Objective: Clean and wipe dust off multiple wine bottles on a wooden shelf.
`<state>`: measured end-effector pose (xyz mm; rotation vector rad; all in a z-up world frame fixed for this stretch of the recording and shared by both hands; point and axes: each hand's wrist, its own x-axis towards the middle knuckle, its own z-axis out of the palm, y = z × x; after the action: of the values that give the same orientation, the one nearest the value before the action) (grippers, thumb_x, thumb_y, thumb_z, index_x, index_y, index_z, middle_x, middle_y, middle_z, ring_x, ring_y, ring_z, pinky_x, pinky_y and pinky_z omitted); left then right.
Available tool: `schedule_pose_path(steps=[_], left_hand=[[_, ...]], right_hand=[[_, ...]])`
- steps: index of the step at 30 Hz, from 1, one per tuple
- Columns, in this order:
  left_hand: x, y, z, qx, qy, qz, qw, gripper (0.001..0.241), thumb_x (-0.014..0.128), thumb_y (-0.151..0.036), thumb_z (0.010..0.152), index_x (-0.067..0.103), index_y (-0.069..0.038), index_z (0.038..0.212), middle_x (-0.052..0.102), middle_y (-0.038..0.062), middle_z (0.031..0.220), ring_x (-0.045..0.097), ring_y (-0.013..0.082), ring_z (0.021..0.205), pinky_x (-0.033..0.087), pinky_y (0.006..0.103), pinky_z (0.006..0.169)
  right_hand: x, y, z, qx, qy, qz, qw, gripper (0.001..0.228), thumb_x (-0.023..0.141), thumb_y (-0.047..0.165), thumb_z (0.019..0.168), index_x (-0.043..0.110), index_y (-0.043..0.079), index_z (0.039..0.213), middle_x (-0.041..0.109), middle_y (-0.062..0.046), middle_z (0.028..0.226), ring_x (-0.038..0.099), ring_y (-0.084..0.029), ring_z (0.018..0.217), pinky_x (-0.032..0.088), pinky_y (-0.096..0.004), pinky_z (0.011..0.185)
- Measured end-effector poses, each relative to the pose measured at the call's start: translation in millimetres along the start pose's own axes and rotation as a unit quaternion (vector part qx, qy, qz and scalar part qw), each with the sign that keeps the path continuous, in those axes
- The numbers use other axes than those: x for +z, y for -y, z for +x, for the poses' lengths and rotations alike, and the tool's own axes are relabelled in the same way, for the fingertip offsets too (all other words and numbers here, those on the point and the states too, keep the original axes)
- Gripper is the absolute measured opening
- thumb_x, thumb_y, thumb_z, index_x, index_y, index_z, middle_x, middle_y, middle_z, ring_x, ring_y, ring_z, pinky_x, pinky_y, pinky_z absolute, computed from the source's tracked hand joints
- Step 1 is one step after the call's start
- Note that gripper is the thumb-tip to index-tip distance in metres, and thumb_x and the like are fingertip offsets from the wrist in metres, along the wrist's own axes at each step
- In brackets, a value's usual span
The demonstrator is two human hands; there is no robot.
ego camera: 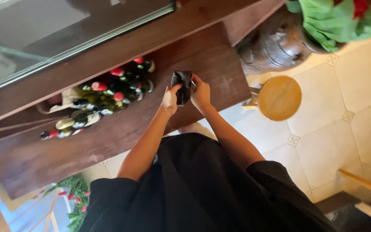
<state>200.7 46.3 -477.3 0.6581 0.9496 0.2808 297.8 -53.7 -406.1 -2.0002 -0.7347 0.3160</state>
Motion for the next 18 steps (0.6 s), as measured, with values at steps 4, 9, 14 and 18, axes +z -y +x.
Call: schedule_pose_path(steps=[4, 9, 14, 18], left_hand=[[24.4, 15.6, 17.5, 0.001, 0.074, 0.008, 0.997, 0.041, 0.065, -0.022, 0.094, 0.059, 0.002, 0.127, 0.071, 0.011, 0.108, 0.069, 0.0215, 0.094, 0.056, 0.0360, 0.081], [70.1, 18.2, 15.8, -0.026, 0.112, 0.068, 0.991, 0.038, 0.065, -0.023, 0.094, 0.056, -0.001, 0.123, 0.069, 0.010, 0.104, 0.067, 0.0191, 0.091, 0.056, 0.0355, 0.076], [97.2, 35.2, 27.9, -0.061, 0.107, 0.087, 0.989, 0.039, 0.067, -0.024, 0.091, 0.054, -0.003, 0.122, 0.067, 0.011, 0.106, 0.066, 0.0196, 0.093, 0.056, 0.0351, 0.077], [105.3, 54.6, 48.2, -0.049, 0.156, 0.084, 0.983, 0.044, 0.069, -0.025, 0.092, 0.059, 0.003, 0.124, 0.067, 0.014, 0.106, 0.064, 0.0228, 0.092, 0.055, 0.0370, 0.076]], right_hand=[[-36.5, 2.0, 1.8, 0.029, -0.029, -0.015, 0.999, 0.048, 0.058, -0.003, 0.080, 0.070, 0.012, 0.123, 0.070, -0.021, 0.092, 0.069, -0.038, 0.068, 0.054, -0.042, 0.063], [-59.6, -28.5, 3.5, 0.049, -0.087, -0.018, 0.995, 0.041, 0.060, 0.001, 0.084, 0.070, 0.009, 0.123, 0.072, -0.022, 0.095, 0.071, -0.037, 0.077, 0.056, -0.041, 0.068], [-78.6, -50.9, 2.9, 0.080, -0.112, -0.012, 0.990, 0.041, 0.058, -0.002, 0.086, 0.070, 0.006, 0.124, 0.073, -0.022, 0.101, 0.075, -0.035, 0.090, 0.057, -0.039, 0.075], [-86.6, -63.4, 8.5, 0.082, -0.133, 0.039, 0.987, 0.037, 0.059, -0.004, 0.087, 0.069, 0.002, 0.123, 0.075, -0.021, 0.106, 0.076, -0.032, 0.103, 0.058, -0.035, 0.082]])
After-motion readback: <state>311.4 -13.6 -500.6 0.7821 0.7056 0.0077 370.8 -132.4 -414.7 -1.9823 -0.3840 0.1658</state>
